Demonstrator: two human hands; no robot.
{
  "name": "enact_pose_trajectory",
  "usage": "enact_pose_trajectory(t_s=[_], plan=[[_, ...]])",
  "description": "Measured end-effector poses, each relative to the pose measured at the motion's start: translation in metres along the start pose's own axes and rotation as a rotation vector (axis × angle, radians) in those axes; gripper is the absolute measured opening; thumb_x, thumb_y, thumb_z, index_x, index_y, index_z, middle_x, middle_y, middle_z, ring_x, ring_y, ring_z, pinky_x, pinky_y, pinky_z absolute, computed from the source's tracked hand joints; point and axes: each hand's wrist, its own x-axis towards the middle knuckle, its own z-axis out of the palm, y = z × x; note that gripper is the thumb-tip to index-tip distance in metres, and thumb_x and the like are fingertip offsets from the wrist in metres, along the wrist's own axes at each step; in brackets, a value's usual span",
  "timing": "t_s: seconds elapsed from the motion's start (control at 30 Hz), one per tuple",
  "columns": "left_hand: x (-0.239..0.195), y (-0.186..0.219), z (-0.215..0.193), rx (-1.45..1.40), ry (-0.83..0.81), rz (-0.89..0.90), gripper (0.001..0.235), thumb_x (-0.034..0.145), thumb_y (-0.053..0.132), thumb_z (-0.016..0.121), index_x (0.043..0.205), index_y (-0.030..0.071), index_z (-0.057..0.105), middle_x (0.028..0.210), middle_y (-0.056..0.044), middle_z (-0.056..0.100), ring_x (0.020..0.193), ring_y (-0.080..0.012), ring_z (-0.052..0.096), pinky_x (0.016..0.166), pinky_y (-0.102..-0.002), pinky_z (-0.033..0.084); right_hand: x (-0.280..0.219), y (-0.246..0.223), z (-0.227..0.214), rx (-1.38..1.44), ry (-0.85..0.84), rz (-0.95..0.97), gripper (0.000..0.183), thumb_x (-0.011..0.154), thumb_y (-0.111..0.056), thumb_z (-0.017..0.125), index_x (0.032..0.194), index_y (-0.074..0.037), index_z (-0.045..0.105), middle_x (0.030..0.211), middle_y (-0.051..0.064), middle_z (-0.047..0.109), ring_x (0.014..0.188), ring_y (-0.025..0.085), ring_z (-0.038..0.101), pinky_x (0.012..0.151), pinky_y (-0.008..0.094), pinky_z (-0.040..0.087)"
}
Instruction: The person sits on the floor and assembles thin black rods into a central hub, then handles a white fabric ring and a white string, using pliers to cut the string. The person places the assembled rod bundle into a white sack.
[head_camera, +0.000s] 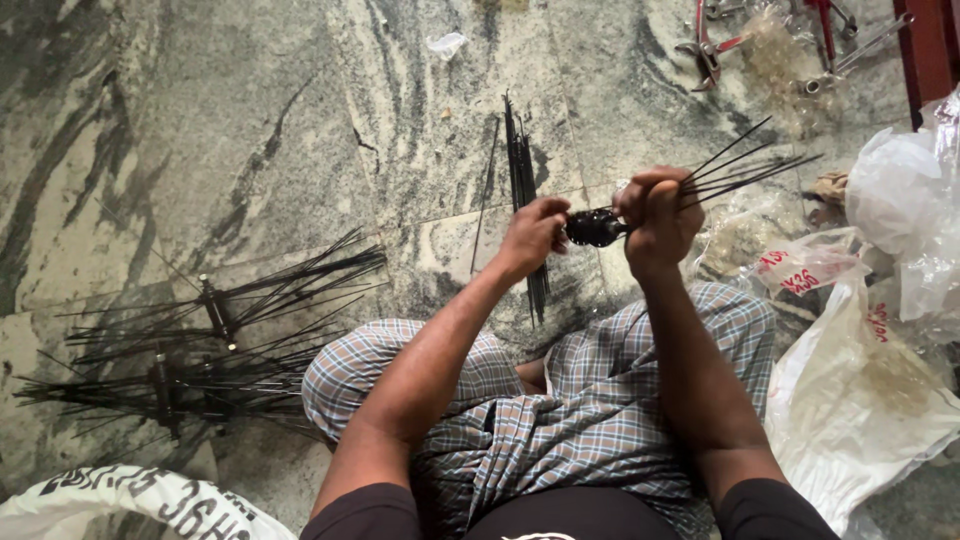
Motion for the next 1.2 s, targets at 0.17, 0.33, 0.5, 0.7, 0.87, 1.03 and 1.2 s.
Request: enact_pose_trajectory(t_s=[0.17, 0.33, 0.5, 0.7, 0.87, 1.03, 1.2], plan=[[-0.013, 0.008, 0.0, 0.624, 0.064, 0.302, 0.057, 0.083, 0.005, 0.068, 0.138, -0.001, 0.054, 0.125, -0.018, 0.066, 0.109, -0.0273, 0.068, 0.097, -0.039, 0.058, -0.009, 0.008, 0.004, 0.011, -0.072, -0.06, 0.035, 0.112, -0.038, 0.059, 0.113, -0.003, 0.06, 0.082, 0.003, 0.05, 0.063, 0.011, 0.044, 0.066, 0.031, 0.045], [-0.016, 0.019, 0.007, 0.764, 0.136, 0.487, 0.063, 0.078, 0.016, 0.083, 0.133, -0.001, 0.056, 0.12, -0.02, 0.067, 0.114, -0.0332, 0.065, 0.102, -0.044, 0.053, -0.015, 0.022, 0.01, -0.04, -0.062, -0.08, 0.031, 0.113, -0.033, 0.06, 0.123, -0.004, 0.062, 0.087, 0.003, 0.057, 0.07, 0.011, 0.051, 0.069, 0.03, 0.049], [-0.012, 0.015, 0.006, 0.825, 0.168, 0.529, 0.056, 0.08, 0.003, 0.073, 0.134, 0.0, 0.059, 0.122, -0.02, 0.068, 0.118, -0.0339, 0.065, 0.104, -0.044, 0.054, -0.023, 0.033, 0.012, -0.204, -0.046, -0.071, 0.034, 0.108, -0.011, 0.068, 0.139, -0.004, 0.056, 0.091, 0.001, 0.059, 0.078, 0.008, 0.056, 0.074, 0.025, 0.05], [-0.01, 0.016, 0.007, 0.832, 0.16, 0.519, 0.061, 0.076, 0.012, 0.078, 0.131, -0.001, 0.057, 0.118, -0.021, 0.067, 0.113, -0.0349, 0.063, 0.102, -0.045, 0.051, -0.018, 0.035, 0.009, -0.224, -0.031, -0.001, 0.047, 0.102, 0.0, 0.074, 0.143, -0.003, 0.052, 0.1, 0.002, 0.062, 0.093, 0.009, 0.06, 0.088, 0.024, 0.051], [-0.009, 0.024, 0.01, 0.822, 0.217, 0.573, 0.059, 0.078, 0.019, 0.077, 0.132, 0.003, 0.06, 0.121, -0.02, 0.068, 0.121, -0.0365, 0.06, 0.106, -0.048, 0.049, -0.01, 0.038, 0.008, -0.18, -0.001, 0.0, 0.049, 0.099, 0.0, 0.075, 0.142, -0.004, 0.051, 0.105, 0.002, 0.063, 0.096, 0.009, 0.062, 0.09, 0.025, 0.054], [-0.01, 0.025, 0.014, 0.797, 0.232, 0.648, 0.065, 0.073, 0.019, 0.08, 0.132, 0.003, 0.056, 0.119, -0.02, 0.065, 0.116, -0.0348, 0.061, 0.102, -0.047, 0.048, -0.011, 0.046, 0.004, -0.15, 0.071, 0.069, 0.039, 0.105, -0.008, 0.071, 0.141, -0.004, 0.055, 0.102, 0.001, 0.063, 0.09, 0.008, 0.062, 0.084, 0.024, 0.053], [-0.01, 0.022, 0.02, 0.89, 0.278, 0.745, 0.06, 0.066, 0.008, 0.079, 0.121, 0.005, 0.053, 0.11, -0.016, 0.064, 0.109, -0.0331, 0.061, 0.091, -0.045, 0.05, -0.015, 0.055, 0.005, -0.225, 0.001, 0.047, 0.032, 0.11, -0.016, 0.067, 0.137, -0.003, 0.057, 0.099, 0.001, 0.063, 0.09, 0.008, 0.06, 0.082, 0.023, 0.051]])
